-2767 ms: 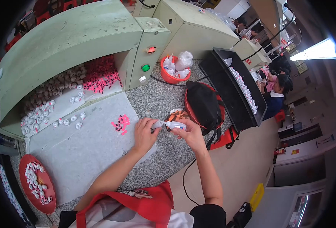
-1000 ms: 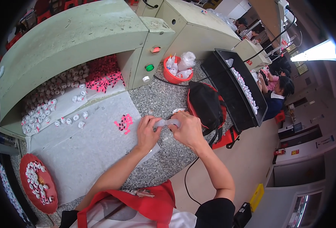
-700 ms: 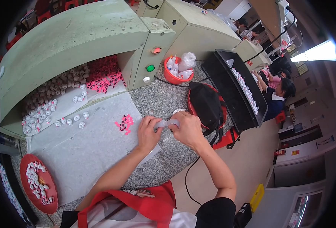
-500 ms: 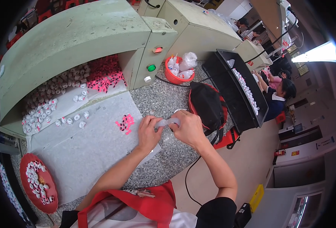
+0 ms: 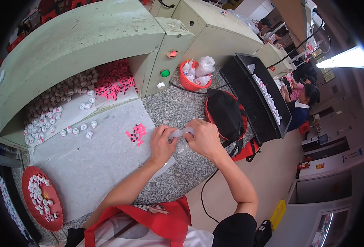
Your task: Apply glue to small plastic toy components and join them together on a factory production line.
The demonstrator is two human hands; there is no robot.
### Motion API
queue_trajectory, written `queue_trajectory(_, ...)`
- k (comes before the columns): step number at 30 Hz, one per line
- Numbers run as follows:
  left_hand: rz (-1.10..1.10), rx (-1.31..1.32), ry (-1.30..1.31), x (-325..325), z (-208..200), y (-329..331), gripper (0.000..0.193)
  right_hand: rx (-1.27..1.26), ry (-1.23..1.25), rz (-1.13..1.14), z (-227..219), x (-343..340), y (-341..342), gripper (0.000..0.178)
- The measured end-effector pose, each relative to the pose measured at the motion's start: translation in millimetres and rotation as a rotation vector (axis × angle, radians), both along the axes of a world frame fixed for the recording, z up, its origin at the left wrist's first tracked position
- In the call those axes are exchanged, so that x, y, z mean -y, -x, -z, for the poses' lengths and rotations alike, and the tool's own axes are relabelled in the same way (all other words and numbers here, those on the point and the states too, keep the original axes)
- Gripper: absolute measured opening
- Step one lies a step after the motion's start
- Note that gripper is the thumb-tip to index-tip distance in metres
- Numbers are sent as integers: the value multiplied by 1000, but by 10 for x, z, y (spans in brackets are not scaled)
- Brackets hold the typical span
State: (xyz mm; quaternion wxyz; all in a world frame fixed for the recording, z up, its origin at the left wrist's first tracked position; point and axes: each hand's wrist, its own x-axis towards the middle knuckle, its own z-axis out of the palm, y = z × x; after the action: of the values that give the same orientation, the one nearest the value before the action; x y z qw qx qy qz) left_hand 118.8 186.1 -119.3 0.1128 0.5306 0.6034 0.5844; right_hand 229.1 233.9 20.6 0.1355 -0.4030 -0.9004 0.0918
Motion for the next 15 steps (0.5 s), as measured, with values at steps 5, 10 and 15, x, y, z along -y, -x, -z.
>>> queue_trajectory(5,0,8,3,4,-17,1,29,-17,5,12,17,-5,-7,14)
queue_trajectory(10,-6,-6,-2,1,-10,-5,29,4,7,14,20,-9,-17,15)
queue_trajectory(15,-17,-16,-18,-12,40,-6,28,-10,23,32,20,0,-3,16)
